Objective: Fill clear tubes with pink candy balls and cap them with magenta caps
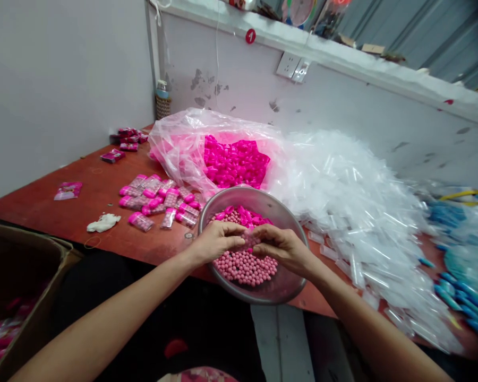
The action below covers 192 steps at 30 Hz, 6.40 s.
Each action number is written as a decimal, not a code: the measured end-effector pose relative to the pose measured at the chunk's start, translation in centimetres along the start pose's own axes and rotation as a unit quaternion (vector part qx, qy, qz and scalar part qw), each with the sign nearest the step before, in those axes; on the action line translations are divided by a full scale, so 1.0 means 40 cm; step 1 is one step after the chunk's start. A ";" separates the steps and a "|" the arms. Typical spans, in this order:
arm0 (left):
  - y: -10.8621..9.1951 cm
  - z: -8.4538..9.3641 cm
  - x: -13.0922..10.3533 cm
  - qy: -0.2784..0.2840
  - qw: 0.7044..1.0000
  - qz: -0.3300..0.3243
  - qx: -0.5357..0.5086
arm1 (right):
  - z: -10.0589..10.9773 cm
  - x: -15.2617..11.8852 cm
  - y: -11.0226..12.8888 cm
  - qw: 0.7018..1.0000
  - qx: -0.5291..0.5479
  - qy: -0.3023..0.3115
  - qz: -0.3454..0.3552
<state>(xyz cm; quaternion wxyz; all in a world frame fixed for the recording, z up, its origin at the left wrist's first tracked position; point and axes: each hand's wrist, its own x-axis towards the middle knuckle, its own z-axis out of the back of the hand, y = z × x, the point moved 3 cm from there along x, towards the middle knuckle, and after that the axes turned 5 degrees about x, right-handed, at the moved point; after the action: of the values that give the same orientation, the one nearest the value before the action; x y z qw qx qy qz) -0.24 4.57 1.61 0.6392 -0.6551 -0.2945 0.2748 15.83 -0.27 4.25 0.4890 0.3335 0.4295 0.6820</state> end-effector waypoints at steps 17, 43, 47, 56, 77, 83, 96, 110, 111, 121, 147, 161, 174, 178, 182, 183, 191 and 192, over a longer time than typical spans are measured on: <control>0.006 0.007 -0.002 -0.098 0.973 0.027 -0.209 | 0.018 0.048 -0.119 0.820 -0.551 0.148 0.041; 0.002 -0.008 -0.010 -0.093 0.972 0.026 -0.215 | 0.007 0.031 -0.049 0.956 0.266 -0.111 -0.049; 0.004 -0.007 -0.008 -0.110 0.976 0.003 -0.189 | 0.011 0.027 -0.053 0.952 0.280 -0.114 -0.045; -0.003 -0.023 -0.005 -0.114 0.960 0.009 -0.255 | -0.012 0.039 -0.043 0.988 0.096 -0.121 -0.011; -0.008 -0.025 -0.039 -0.145 0.972 -0.122 0.136 | 0.008 0.001 0.064 0.961 -0.214 -0.057 0.167; -0.007 -0.042 -0.055 -0.131 0.960 -0.161 0.189 | -0.016 -0.036 0.047 0.941 -0.281 -0.033 0.186; 0.006 -0.017 -0.016 -0.143 0.983 -0.024 -0.116 | 0.004 -0.046 -0.005 0.943 0.301 -0.144 -0.016; 0.000 -0.030 -0.036 -0.126 0.976 -0.144 0.106 | -0.065 0.000 -0.016 0.873 0.467 -0.028 -0.140; 0.000 -0.028 -0.036 -0.130 0.975 -0.144 0.110 | -0.069 0.003 -0.020 0.868 0.475 -0.039 -0.137; -0.007 -0.013 -0.028 -0.170 0.977 -0.095 0.087 | -0.100 0.024 -0.023 0.860 0.485 -0.066 -0.143; -0.004 0.071 -0.033 -0.300 0.932 -0.089 0.180 | 0.446 -0.264 -0.420 0.830 -0.475 -0.146 -0.255; 0.006 0.066 -0.067 -0.264 0.941 -0.148 0.153 | -0.029 -0.004 -0.069 0.769 -0.596 0.226 0.039; 0.015 0.079 -0.090 -0.258 0.948 -0.134 0.129 | -0.152 0.084 -0.104 0.892 -0.394 0.205 0.079; 0.000 0.072 -0.093 -0.244 0.951 -0.118 0.146 | -0.102 0.074 -0.087 0.990 -0.065 0.124 -0.014; -0.029 0.035 -0.082 -0.164 0.959 -0.089 0.213 | -0.072 0.041 -0.057 0.969 0.227 0.069 -0.066; -0.034 0.023 -0.076 -0.131 0.964 -0.088 0.215 | -0.068 0.033 -0.051 0.960 0.267 0.050 -0.062; -0.021 -0.020 -0.038 -0.057 0.987 -0.088 0.121 | -0.047 0.000 -0.033 0.963 0.266 -0.031 -0.037; -0.018 -0.020 -0.036 -0.059 0.987 -0.088 0.122 | -0.039 -0.003 -0.030 0.968 0.248 -0.033 -0.035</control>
<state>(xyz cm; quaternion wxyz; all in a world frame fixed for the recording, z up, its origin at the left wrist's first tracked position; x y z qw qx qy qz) -0.65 2.99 2.35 0.7180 -0.5261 -0.3523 0.2893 14.94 -0.61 2.53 0.4282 0.4514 0.5800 0.5258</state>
